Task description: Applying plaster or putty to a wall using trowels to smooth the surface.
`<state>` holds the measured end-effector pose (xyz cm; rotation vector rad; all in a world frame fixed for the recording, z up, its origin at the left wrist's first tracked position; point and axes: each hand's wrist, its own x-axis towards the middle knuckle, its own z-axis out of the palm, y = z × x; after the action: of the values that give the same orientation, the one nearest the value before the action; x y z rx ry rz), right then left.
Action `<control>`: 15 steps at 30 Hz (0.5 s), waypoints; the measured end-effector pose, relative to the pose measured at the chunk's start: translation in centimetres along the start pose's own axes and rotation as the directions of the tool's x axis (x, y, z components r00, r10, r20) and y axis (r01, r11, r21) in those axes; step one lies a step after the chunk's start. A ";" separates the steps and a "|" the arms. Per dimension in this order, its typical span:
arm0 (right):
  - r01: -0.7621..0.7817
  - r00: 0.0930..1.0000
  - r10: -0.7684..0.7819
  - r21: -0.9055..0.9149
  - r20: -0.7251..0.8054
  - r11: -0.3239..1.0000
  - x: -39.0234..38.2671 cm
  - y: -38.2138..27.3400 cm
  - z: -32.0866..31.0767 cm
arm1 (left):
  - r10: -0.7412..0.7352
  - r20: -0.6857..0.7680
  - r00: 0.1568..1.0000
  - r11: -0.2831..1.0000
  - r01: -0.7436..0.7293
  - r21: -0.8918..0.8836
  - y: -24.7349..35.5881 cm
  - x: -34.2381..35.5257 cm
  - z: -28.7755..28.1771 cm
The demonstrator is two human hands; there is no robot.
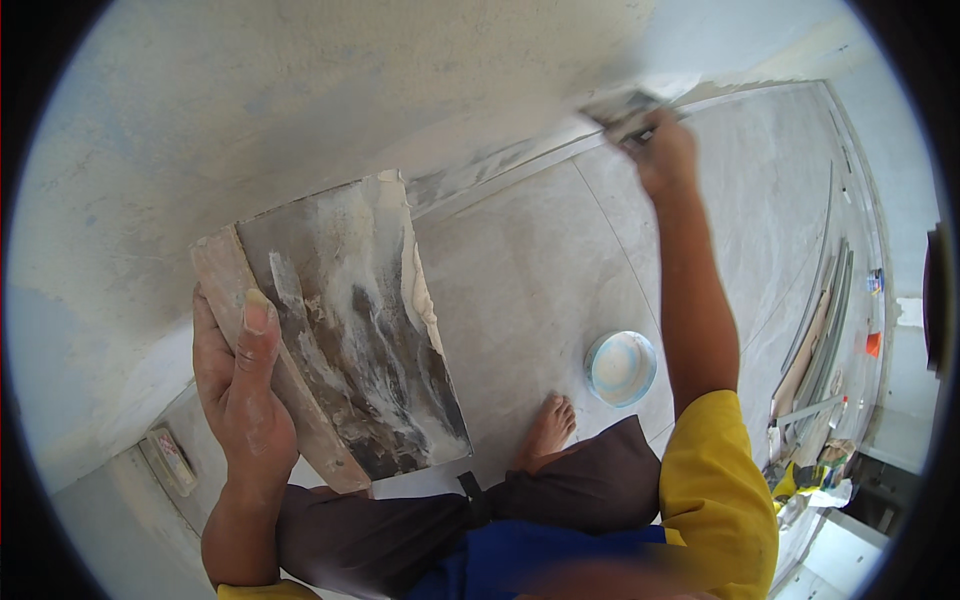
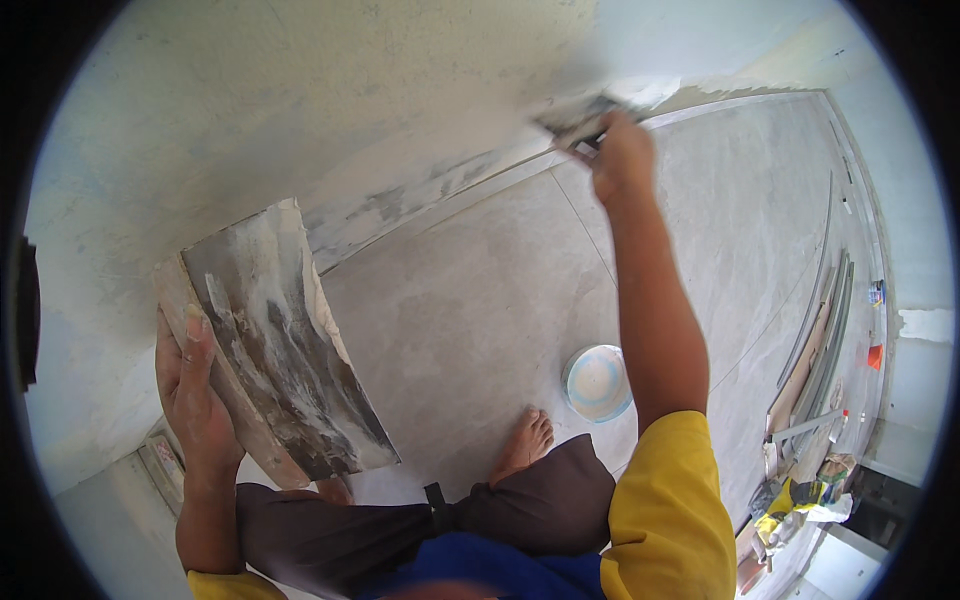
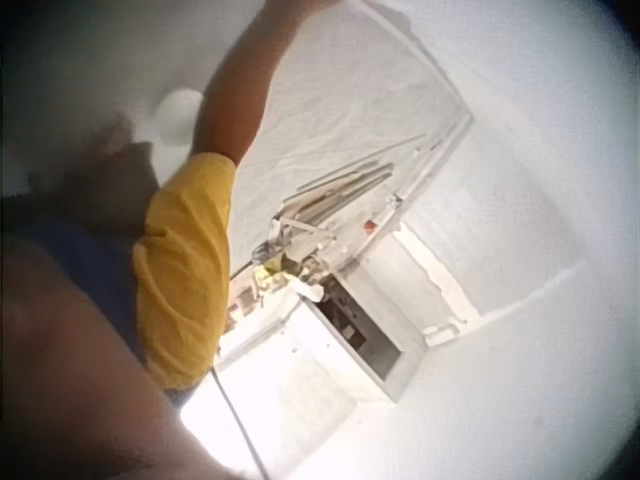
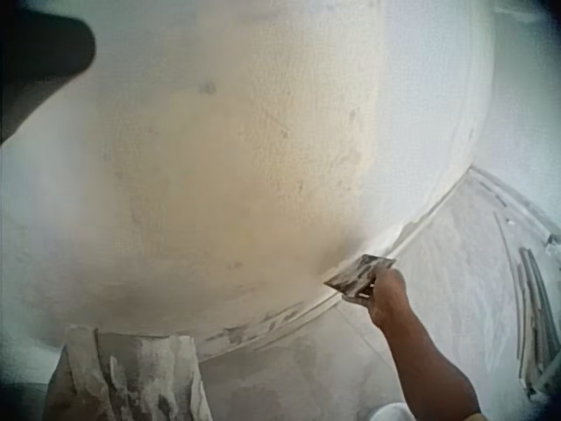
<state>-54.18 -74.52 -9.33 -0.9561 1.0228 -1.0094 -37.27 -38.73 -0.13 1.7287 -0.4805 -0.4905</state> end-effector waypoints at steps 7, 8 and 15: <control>-0.286 0.958 0.287 -0.026 0.016 0.958 0.5 8.7 1.4 | -0.001 0.047 0.999 0.999 0.003 -0.037 -0.1 0.1 0.4; -0.271 0.962 0.271 -0.026 0.037 0.962 0.2 7.6 2.3 | 0.012 0.028 1.000 0.999 -0.011 -0.035 0.2 -0.1 0.6; -0.081 0.955 0.016 0.209 0.295 0.975 -1.7 -4.3 3.3 | 0.028 0.049 0.998 0.999 -0.027 -0.033 0.7 0.2 0.5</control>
<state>-52.16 -73.44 -4.12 -0.8623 0.6698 -0.8878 -37.43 -39.36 0.49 1.6796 -0.5280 -0.5192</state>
